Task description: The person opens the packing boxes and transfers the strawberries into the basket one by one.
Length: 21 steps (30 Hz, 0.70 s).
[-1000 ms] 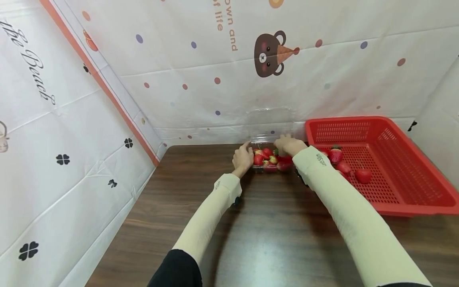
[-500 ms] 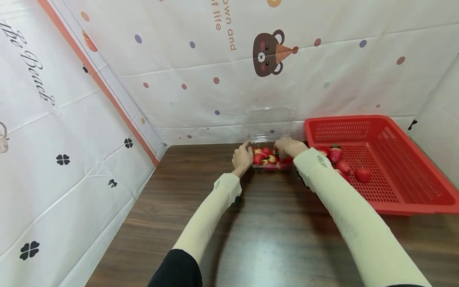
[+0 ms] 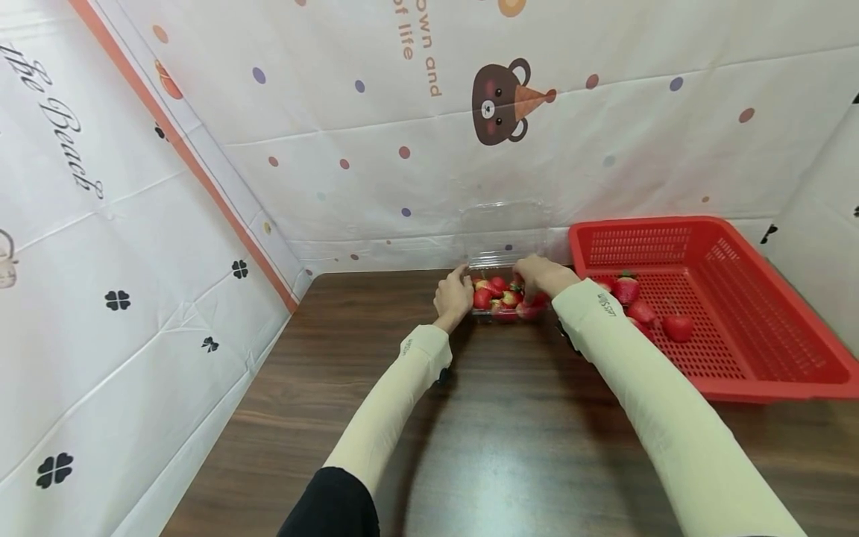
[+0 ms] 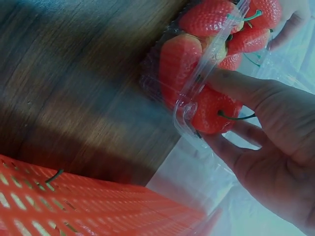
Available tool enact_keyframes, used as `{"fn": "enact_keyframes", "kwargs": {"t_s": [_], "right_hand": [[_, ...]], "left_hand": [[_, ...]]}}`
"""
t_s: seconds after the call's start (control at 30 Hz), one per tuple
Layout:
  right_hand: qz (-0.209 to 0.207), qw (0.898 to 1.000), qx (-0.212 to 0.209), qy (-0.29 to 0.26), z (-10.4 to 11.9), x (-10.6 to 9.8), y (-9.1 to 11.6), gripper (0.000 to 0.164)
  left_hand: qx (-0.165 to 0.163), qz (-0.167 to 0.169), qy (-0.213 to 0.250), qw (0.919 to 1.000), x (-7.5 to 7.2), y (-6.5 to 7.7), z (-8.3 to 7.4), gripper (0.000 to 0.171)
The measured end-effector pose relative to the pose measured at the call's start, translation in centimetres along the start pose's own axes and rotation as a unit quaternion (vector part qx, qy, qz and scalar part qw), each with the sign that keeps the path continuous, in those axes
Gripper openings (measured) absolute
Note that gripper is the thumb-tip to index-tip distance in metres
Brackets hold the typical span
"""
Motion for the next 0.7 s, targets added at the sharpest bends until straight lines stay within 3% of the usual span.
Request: {"fn": "enact_keyframes", "kwargs": {"t_s": [0.27,0.47,0.7], "right_hand": [[-0.06,0.996,-0.052,0.045,0.7,-0.8,-0.2,0.015],[-0.112,0.988,-0.087,0.062,1.8,-3.0,0.1,0.021],[-0.167,0.981,-0.082,0.055,1.9,-7.0,2.3,0.028]], "left_hand": [[-0.003,0.001,0.002,1.0,0.1,0.0,0.1,0.035],[-0.003,0.005,-0.001,1.0,0.2,0.0,0.1,0.035],[-0.006,0.002,-0.009,0.9999,0.2,-0.1,0.1,0.035]]}}
Point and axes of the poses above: each hand's wrist, its own y-axis away from the middle knuckle, its own x-axis out of the palm, z = x × y, the point moved 7 cm from there along -y, towards the middle knuckle, and after that the axes turned 5 degrees about -y, right-handed, at the moved point
